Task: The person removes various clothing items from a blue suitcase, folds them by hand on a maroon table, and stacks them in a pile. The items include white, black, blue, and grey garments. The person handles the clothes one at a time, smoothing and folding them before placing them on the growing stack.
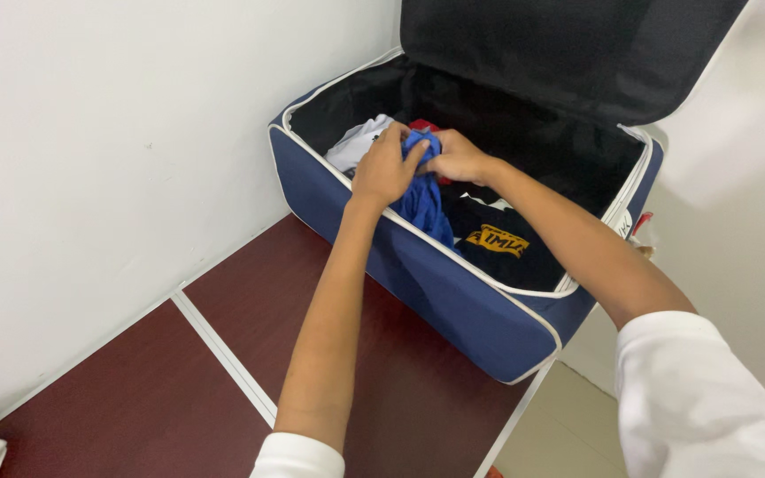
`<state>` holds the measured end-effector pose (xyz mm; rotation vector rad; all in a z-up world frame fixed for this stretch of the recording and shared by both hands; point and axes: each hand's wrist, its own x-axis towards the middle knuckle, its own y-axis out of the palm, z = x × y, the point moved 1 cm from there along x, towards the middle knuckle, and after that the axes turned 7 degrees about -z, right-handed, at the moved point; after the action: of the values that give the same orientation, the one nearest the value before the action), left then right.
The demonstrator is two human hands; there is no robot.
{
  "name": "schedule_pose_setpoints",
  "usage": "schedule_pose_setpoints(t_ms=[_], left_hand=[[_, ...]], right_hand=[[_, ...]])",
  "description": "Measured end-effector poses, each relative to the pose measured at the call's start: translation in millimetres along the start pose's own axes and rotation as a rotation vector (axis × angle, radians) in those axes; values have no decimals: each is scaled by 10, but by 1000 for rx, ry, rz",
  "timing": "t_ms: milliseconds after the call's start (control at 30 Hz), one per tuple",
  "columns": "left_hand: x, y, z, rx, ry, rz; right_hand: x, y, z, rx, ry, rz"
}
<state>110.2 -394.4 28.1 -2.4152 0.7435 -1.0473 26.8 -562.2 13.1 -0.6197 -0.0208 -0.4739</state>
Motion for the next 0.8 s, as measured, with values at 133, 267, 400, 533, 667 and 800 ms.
schedule_pose_setpoints(t_ms=[133, 267, 400, 533, 667, 800], left_hand=[[19, -100, -107, 41, -75, 23], [51, -67, -95, -2, -117, 83], [221, 149, 129, -40, -76, 436], [533, 590, 534, -266, -84, 256], [600, 891, 769, -196, 4, 9], [406, 852, 639, 42, -43, 139]], right_hand=[[12, -189, 95, 428, -61, -179], [-82, -426, 202, 864, -2, -300], [-112, -540, 191, 1020, -91, -330], [-83, -650, 106, 835, 12, -482], [-98, -744, -42, -292, 223, -689], [-139, -685, -107, -722, 115, -503]])
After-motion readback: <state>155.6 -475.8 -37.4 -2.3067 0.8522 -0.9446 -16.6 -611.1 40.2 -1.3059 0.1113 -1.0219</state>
